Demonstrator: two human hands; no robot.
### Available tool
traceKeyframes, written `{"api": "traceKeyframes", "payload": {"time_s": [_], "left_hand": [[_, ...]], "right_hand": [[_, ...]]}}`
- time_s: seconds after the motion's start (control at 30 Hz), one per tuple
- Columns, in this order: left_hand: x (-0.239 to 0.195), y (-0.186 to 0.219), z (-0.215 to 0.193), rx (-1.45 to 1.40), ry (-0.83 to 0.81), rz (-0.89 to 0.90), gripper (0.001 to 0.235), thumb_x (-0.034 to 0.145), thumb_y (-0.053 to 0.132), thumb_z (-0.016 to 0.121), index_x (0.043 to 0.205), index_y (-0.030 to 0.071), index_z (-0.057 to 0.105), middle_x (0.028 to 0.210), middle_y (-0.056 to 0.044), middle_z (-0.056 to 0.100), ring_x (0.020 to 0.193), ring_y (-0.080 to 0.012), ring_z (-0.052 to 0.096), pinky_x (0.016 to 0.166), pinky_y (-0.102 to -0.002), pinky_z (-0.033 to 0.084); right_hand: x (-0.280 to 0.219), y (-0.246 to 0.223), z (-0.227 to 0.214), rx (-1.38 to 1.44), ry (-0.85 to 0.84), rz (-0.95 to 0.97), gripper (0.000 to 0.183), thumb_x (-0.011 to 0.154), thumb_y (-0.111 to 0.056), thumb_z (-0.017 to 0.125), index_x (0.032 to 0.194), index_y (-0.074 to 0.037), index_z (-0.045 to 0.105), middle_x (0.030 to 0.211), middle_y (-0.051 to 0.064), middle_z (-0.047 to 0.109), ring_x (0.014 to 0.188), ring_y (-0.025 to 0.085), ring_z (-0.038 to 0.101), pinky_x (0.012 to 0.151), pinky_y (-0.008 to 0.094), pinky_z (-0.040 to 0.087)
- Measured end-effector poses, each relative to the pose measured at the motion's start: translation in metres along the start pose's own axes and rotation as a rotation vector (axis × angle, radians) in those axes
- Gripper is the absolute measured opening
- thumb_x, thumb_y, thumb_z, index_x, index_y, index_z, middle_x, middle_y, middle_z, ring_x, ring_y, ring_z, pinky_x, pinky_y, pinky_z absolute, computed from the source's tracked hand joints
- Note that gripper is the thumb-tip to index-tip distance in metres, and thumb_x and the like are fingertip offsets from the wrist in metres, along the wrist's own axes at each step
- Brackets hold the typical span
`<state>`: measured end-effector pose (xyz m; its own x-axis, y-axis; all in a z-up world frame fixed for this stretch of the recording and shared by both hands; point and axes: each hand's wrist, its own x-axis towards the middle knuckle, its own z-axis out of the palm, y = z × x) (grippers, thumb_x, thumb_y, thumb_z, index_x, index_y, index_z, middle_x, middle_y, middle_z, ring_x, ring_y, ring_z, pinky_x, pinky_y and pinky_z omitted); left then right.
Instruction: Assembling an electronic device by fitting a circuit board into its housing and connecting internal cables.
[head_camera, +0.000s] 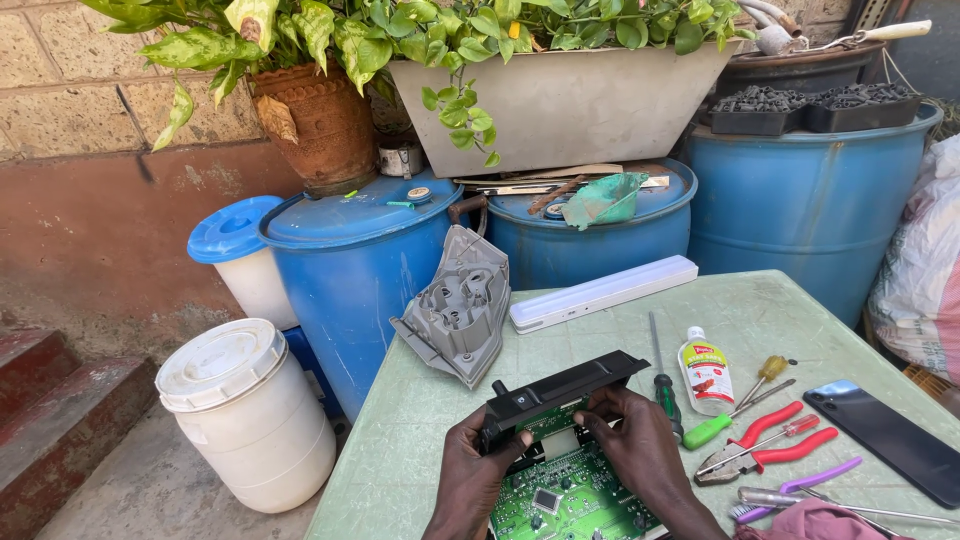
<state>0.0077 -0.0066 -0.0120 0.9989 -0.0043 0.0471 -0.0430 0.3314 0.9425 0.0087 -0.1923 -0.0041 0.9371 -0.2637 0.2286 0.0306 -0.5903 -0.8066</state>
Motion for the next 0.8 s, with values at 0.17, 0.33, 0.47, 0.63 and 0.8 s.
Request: {"api": "traceKeyframes", "payload": {"time_s": [0.17,0.33,0.47,0.63,0.8], "left_hand": [[0.002,-0.003,0.001,0.014,0.048,-0.016,0.038,0.066,-0.001,0.084,0.104,0.002,0.082,0.092,-0.008,0.077,0.089,-0.0192,0.062,0.083,-0.034,0.050],[0.002,-0.006,0.001,0.029,0.044,0.023,0.036,0.067,-0.001,0.084,0.103,0.002,0.082,0.090,-0.008,0.078,0.086,-0.0183,0.063,0.080,-0.033,0.053],[-0.002,-0.001,0.003,0.110,0.038,0.037,0.038,0.070,-0.002,0.082,0.107,0.006,0.082,0.098,-0.007,0.082,0.096,-0.0186,0.069,0.087,-0.033,0.056],[0.001,-0.006,0.001,0.162,0.018,0.068,0.038,0.074,-0.006,0.078,0.108,0.008,0.081,0.100,-0.005,0.083,0.097,-0.0166,0.070,0.084,-0.032,0.058],[0.000,0.000,-0.001,0.156,0.021,0.025,0.038,0.074,-0.002,0.079,0.110,0.009,0.080,0.106,-0.005,0.081,0.104,-0.0191,0.069,0.094,-0.034,0.056]], "right_hand": [[0.000,0.005,0.004,0.038,0.011,-0.041,0.016,0.080,-0.029,0.076,0.089,-0.017,0.074,0.082,-0.004,0.083,0.068,0.011,0.070,0.064,0.029,0.051],[0.004,0.007,0.003,0.081,-0.016,-0.088,0.020,0.078,-0.024,0.076,0.096,-0.015,0.074,0.081,-0.003,0.080,0.072,0.009,0.071,0.062,0.027,0.052],[0.005,0.000,-0.007,-0.019,-0.071,-0.028,0.024,0.076,-0.032,0.078,0.095,-0.017,0.077,0.086,-0.006,0.082,0.074,0.010,0.069,0.066,0.029,0.052],[0.012,0.014,-0.002,-0.030,-0.109,-0.088,0.005,0.076,-0.016,0.078,0.081,-0.016,0.079,0.080,-0.007,0.083,0.073,0.007,0.071,0.067,0.027,0.052],[0.014,0.012,-0.007,-0.113,0.010,-0.055,0.016,0.080,-0.021,0.077,0.096,-0.017,0.076,0.088,-0.005,0.081,0.074,0.011,0.072,0.065,0.029,0.055]]}}
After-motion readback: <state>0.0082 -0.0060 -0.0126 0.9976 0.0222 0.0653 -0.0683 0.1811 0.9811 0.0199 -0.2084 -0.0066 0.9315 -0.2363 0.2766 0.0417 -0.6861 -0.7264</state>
